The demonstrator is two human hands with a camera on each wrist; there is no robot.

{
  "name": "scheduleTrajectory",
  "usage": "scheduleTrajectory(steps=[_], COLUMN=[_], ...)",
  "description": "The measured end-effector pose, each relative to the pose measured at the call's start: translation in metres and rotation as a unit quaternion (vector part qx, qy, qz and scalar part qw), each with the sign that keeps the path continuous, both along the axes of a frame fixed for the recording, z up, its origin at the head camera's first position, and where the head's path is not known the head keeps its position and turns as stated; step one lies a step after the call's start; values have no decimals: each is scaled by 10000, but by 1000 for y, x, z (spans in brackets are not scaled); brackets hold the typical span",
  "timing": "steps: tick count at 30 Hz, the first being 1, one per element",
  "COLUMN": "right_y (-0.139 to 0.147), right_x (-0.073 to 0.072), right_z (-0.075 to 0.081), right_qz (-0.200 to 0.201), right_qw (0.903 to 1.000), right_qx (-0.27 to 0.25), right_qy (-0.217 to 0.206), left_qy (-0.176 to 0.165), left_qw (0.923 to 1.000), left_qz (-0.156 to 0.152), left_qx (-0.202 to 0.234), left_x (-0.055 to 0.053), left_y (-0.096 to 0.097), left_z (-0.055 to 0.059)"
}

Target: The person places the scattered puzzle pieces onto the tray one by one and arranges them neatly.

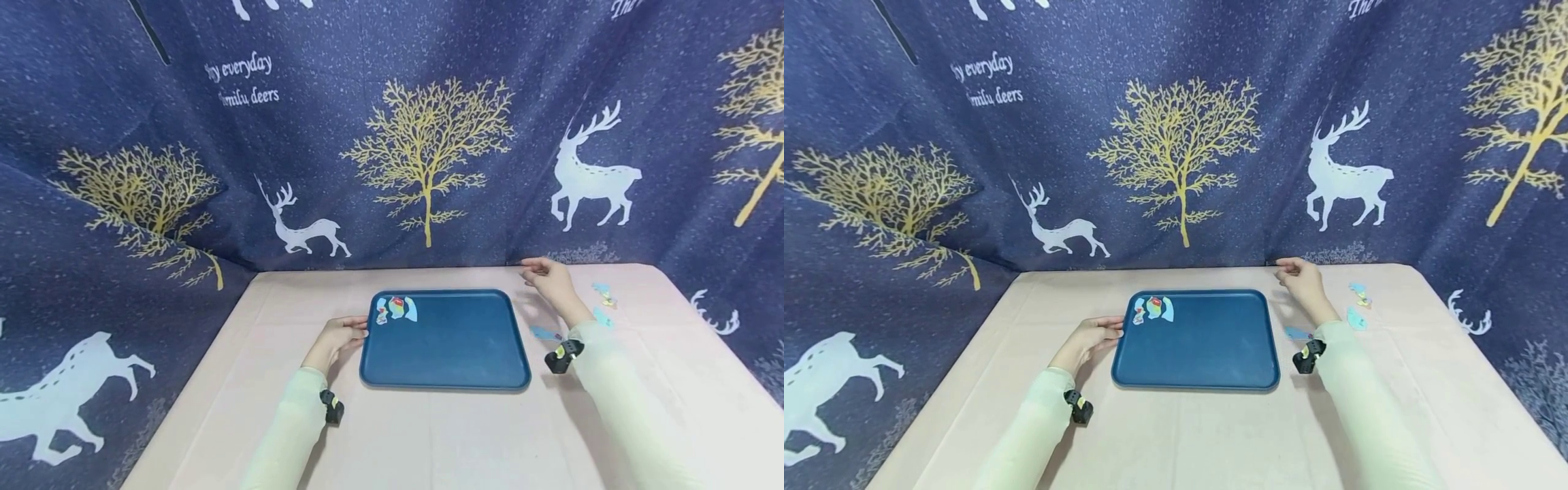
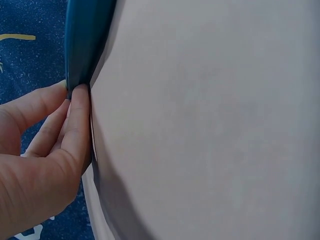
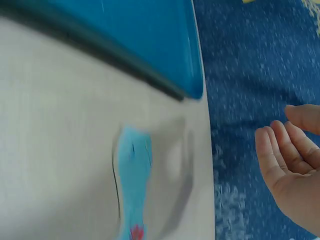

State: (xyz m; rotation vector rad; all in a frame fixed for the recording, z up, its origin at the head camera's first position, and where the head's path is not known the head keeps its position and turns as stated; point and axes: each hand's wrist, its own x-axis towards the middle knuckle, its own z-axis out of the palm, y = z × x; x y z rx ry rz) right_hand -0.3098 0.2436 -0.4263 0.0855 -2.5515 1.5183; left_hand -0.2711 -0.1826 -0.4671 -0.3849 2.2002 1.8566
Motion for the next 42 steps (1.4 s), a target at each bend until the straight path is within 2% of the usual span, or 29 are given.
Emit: scheduleTrajectory(steps=[6,13,22,30,37,42], right_y=[29,59,95,125,139,145], right_x=[8,14,24,28,26,25], right_z=[4,0,-4,-10,-25,-36], right_qz=[-217,-490,-887,-1082,-1111,-1110], right_qw=[9997,9980,9947,9919,9923,9892], right_qx=[5,264,477,516,40,-364], right_qy=[147,285,-190,-412,-552,-889], left_qy=[91,75,58,111,66,55], left_qw=[9999,10000,10000,9999,10000,10000], left_qz=[-28,-63,7,18,-10,-33], left_qx=[52,4,-35,-20,-25,-40], left_x=[-1,-2,1,0,-1,-1], left_y=[2,-1,-1,0,0,0], left_z=[-1,-4,-3,-2,-2,-5])
